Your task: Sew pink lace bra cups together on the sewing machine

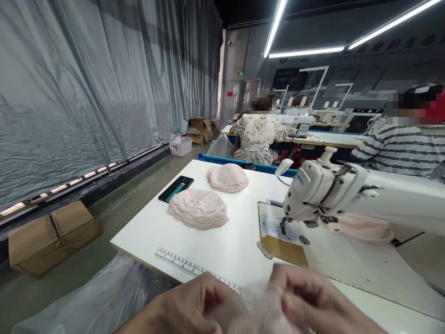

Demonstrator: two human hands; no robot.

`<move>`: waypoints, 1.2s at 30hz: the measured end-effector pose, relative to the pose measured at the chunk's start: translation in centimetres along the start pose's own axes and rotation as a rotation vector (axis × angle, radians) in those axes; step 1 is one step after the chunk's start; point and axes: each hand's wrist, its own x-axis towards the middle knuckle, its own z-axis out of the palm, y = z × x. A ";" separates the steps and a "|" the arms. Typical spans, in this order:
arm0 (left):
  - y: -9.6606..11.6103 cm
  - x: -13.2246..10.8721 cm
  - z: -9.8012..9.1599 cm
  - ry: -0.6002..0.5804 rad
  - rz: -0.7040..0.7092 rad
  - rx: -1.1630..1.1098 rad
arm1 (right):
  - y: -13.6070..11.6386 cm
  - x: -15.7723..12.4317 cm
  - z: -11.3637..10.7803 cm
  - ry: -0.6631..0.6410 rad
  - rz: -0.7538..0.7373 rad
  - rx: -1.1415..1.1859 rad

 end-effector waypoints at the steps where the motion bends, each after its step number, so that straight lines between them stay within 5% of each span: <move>1: 0.0 -0.3 -0.8 0.014 0.038 -0.050 | -0.7 1.0 -0.4 0.016 -0.035 0.033; 5: 0.7 -1.4 -3.5 0.062 0.269 -0.301 | -3.2 6.0 -1.9 0.150 -0.204 0.136; 10: 6.0 0.4 -6.9 0.094 0.610 -0.429 | -5.8 14.5 -5.1 0.483 -0.428 0.152; 14: 10.5 5.7 -10.2 0.205 0.497 -0.217 | -6.6 21.1 -9.4 0.703 -0.500 0.107; 17: 12.8 10.2 -12.9 0.519 0.411 0.032 | -6.6 24.5 -12.6 0.812 -0.509 0.033; 23: 15.3 17.6 -17.9 0.770 0.355 0.309 | -6.5 28.1 -17.3 1.032 -0.534 -0.198; 27: 15.0 19.2 -19.0 0.933 0.249 0.622 | -4.9 28.6 -18.9 1.165 -0.473 -0.388; 31: 13.2 16.3 -17.0 0.874 0.168 0.972 | -2.5 27.0 -17.6 1.097 -0.435 -0.599; 36: 11.1 10.8 -12.5 0.528 0.082 1.239 | -0.1 21.6 -11.7 0.621 -0.469 -0.850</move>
